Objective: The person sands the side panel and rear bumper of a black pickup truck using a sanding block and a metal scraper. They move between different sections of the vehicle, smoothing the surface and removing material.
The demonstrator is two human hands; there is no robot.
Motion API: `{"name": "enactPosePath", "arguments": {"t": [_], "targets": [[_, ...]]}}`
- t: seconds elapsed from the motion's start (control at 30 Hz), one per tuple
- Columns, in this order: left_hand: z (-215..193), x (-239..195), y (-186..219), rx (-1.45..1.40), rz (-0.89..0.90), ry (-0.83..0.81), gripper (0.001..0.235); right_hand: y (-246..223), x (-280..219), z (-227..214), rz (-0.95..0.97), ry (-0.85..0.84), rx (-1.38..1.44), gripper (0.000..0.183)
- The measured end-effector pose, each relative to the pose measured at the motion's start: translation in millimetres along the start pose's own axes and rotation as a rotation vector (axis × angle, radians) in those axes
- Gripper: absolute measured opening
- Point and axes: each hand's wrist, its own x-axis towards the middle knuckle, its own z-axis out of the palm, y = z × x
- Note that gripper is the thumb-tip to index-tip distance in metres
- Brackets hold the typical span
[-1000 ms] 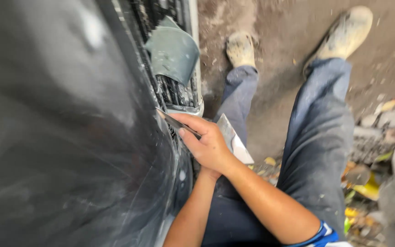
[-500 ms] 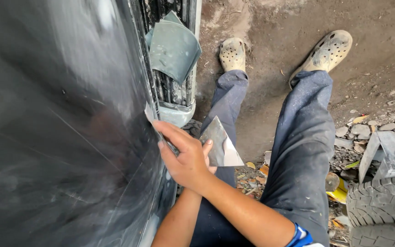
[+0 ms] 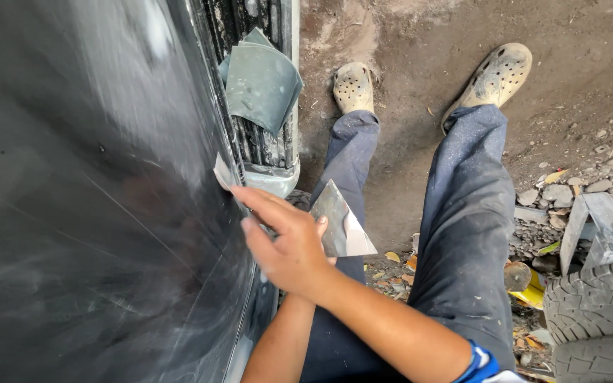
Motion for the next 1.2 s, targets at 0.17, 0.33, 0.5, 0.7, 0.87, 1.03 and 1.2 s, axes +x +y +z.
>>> {"name": "enactPosePath", "arguments": {"t": [0.17, 0.33, 0.5, 0.7, 0.87, 1.03, 1.2], "targets": [[-42.8, 26.7, -12.6, -1.092, -0.146, -0.519, 0.035, -3.9, 21.3, -18.2, 0.127, -0.046, 0.161, 0.04], [-119.5, 46.1, -25.5, 0.3, 0.037, -0.158, 0.043, -33.8, 36.2, -9.9, 0.127, -0.034, 0.082, 0.04], [-39.3, 23.9, -14.1, 0.366, 0.023, -0.224, 0.048, -32.4, 26.2, -20.7, 0.123, -0.057, 0.08, 0.041], [-6.1, 14.4, -12.3, 0.106, -0.014, -0.144, 0.053, -45.0, 45.7, -17.6, 0.145, -0.057, 0.124, 0.044], [-36.1, 17.9, -16.2, -0.35, -0.003, -0.221, 0.055, -63.5, 26.7, -37.8, 0.088, -0.064, 0.022, 0.043], [62.1, -9.8, 5.1, 0.03, 0.116, -0.1, 0.044, -75.1, 3.1, -144.5, -0.174, -0.133, -0.324, 0.049], [149.3, -17.2, 1.3, -0.044, 0.258, -0.262, 0.041, -87.1, -31.2, -181.2, -0.208, -0.254, -0.418, 0.059]]}}
